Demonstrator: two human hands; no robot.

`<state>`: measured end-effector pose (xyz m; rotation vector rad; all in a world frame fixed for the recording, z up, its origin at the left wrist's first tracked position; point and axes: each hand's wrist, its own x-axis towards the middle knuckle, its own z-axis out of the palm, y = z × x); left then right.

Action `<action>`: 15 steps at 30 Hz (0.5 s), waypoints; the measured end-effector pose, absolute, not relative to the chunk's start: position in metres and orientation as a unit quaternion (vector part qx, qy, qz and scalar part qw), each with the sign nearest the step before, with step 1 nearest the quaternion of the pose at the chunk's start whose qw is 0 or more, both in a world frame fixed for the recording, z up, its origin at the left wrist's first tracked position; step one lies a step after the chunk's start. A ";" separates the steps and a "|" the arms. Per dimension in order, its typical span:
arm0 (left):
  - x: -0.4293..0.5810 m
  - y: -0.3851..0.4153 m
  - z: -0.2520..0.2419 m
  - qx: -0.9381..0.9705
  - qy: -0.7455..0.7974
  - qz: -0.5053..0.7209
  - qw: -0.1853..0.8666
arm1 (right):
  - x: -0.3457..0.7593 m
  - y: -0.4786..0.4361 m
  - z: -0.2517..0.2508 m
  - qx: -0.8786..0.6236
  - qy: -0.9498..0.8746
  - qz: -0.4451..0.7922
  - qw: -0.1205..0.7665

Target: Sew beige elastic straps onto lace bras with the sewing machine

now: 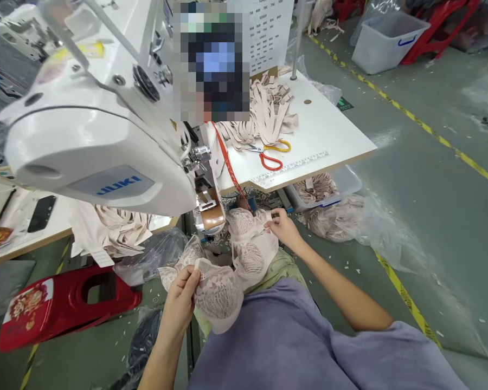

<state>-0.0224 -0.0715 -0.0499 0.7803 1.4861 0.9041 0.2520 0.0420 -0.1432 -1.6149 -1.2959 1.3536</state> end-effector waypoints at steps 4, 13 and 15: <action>-0.027 -0.083 -0.053 0.346 0.643 0.375 0.570 | 0.248 0.044 -0.159 -0.614 -0.584 0.473 0.240; -0.018 -0.090 -0.031 0.390 0.625 0.371 0.565 | 0.163 0.054 -0.166 -0.466 -0.737 0.481 0.090; -0.023 -0.092 -0.031 0.403 0.620 0.375 0.560 | 0.153 0.055 -0.170 -0.463 -0.729 0.499 0.077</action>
